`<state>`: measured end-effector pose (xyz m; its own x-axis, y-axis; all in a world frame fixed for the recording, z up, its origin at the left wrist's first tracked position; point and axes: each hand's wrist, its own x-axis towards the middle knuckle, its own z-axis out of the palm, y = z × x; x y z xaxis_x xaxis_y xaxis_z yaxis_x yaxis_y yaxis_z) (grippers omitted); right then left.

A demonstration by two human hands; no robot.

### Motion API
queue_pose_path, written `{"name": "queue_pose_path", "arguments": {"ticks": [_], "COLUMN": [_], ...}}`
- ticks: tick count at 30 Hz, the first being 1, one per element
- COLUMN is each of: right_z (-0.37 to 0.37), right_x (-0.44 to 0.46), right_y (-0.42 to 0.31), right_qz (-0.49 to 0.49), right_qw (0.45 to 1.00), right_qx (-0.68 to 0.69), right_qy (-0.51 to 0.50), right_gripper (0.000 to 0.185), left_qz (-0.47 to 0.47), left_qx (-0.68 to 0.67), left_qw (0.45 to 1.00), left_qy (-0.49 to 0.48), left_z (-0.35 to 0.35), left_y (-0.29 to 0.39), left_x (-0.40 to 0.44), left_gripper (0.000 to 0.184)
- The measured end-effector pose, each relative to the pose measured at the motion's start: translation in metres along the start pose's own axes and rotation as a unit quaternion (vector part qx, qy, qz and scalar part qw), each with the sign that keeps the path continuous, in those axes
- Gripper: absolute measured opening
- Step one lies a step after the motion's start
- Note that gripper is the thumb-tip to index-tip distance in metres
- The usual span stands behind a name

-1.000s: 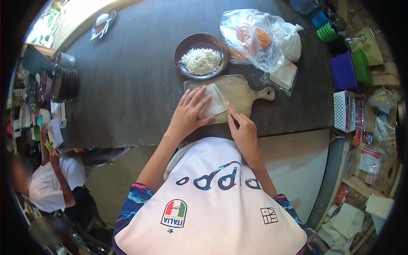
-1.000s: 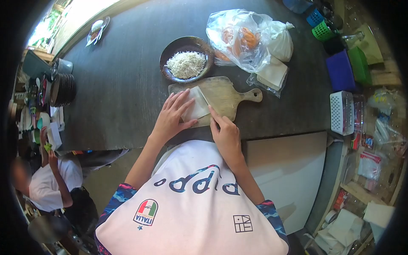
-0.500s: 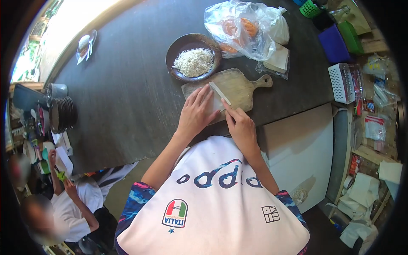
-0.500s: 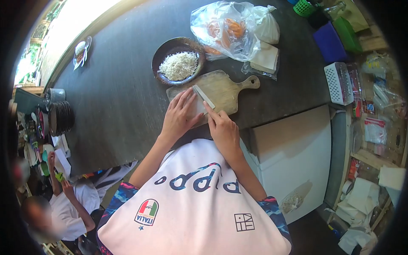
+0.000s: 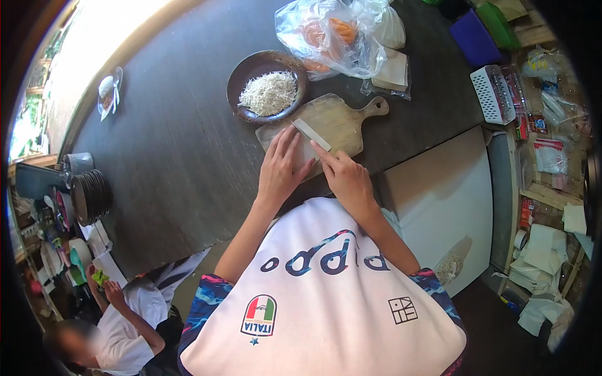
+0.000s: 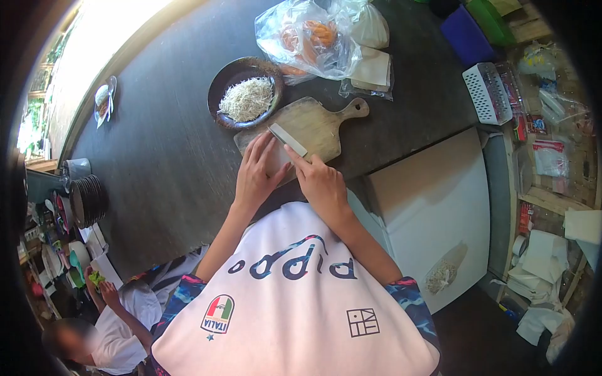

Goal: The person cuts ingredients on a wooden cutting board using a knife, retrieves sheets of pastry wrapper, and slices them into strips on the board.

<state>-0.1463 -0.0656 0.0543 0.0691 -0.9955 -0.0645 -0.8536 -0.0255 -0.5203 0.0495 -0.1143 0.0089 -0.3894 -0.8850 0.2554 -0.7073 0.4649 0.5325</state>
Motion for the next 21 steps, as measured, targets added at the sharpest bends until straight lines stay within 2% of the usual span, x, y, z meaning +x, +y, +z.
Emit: {"name": "queue_pose_path", "arguments": {"ticks": [11, 18, 21], "right_z": [-0.001, 0.001, -0.004], "right_x": [0.002, 0.005, 0.007], "right_y": [0.001, -0.007, -0.009], "right_qz": [-0.009, 0.006, 0.007], "right_qw": [0.999, 0.994, 0.994], "right_qx": [-0.042, -0.089, -0.092], "right_qy": [-0.016, -0.056, -0.057], "right_gripper": [0.056, 0.074, 0.079], "left_qz": [0.016, -0.018, 0.056], "left_qx": [0.004, -0.034, 0.079], "left_qw": [1.000, 0.999, 0.994], "left_qy": [0.002, 0.025, 0.054], "left_z": [0.000, -0.002, -0.004], "left_y": [-0.001, -0.004, -0.007], "left_x": [0.001, 0.007, 0.020], "left_gripper": [0.069, 0.058, 0.053]}}
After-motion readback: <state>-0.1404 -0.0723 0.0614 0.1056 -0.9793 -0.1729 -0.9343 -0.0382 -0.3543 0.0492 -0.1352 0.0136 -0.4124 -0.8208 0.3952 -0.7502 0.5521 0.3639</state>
